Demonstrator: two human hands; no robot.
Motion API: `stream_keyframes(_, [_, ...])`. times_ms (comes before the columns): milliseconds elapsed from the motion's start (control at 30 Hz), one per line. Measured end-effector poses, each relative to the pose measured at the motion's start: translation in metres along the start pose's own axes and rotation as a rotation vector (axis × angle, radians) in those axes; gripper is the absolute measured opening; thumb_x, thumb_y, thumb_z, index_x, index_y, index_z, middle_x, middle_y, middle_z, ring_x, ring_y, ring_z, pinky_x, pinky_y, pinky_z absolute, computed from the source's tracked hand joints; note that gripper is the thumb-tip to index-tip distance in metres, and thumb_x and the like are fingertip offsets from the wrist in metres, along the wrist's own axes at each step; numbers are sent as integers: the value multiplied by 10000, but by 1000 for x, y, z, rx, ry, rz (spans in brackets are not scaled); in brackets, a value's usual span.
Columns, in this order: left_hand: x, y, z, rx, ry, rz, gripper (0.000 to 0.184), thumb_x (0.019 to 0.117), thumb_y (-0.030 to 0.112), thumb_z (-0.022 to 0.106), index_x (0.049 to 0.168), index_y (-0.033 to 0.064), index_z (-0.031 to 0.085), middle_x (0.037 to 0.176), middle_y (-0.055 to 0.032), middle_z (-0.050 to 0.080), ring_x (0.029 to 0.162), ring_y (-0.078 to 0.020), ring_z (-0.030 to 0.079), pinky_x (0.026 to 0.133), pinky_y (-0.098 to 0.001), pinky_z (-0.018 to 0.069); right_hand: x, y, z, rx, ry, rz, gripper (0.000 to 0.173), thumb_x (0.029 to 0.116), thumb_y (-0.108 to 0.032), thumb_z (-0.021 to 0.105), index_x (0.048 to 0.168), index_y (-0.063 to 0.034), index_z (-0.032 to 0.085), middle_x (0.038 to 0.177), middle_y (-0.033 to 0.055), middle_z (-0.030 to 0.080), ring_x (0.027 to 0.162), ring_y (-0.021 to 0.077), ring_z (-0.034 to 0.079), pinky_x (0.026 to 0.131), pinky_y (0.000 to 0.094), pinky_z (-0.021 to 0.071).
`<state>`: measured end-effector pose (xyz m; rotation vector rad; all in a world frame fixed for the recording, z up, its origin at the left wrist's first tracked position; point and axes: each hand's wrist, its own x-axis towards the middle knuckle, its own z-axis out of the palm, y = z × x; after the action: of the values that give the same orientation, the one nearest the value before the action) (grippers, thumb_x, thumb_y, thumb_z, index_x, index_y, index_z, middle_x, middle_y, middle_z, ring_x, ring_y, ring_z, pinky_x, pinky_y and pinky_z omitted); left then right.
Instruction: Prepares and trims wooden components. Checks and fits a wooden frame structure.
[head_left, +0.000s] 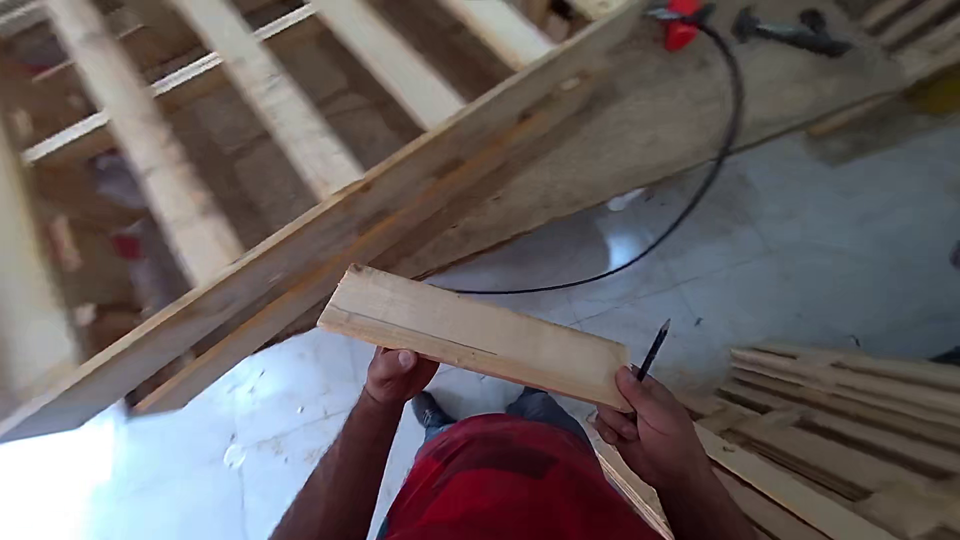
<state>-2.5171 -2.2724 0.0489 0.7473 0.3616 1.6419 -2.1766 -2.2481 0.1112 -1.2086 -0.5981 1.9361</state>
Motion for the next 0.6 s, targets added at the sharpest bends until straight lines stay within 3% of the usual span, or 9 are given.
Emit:
stream_keyframes(67, [49,-59,27,-12,-43,-81,461,865,304,778,1297,179,680,1277,-82,703,1193,-243,663,1021,-522,540,4,-35,-53,19,107,-105,238,1010,-360,604,1057,-127,609,664,25,592,456,69,485,450,239,478])
stream_keyframes(133, [91,-118,64,-40,-17,-194,493,845,176,792,1316,140,652,1287,-131,685,1166,-278,672,998,-528,555,4,-69,-106,21,226,-186,226,1041,-324,548,1148,-133,605,725,32,618,485,69,492,461,232,474])
stream_keyframes(233, [147,-203,113,-113,21,-371,401,842,100,780,1232,91,684,1182,-173,719,1040,-305,725,919,-533,595,11,-125,-174,66,389,-273,227,1084,-304,488,1167,-130,608,755,39,620,478,60,465,432,212,440])
stream_keyframes(467, [268,-357,183,-162,-91,-629,405,874,120,782,1258,58,668,1200,-206,704,1066,-347,714,961,-562,575,50,-231,-308,183,570,-366,243,1061,-336,546,1134,-126,643,781,55,641,488,84,500,436,233,465])
stream_keyframes(600, [353,-453,210,-110,138,-709,357,809,164,850,1130,73,724,1069,-197,750,965,-335,749,896,-519,616,98,-296,-391,209,737,-375,284,1022,-285,552,1156,-36,585,811,78,671,508,125,569,436,271,498])
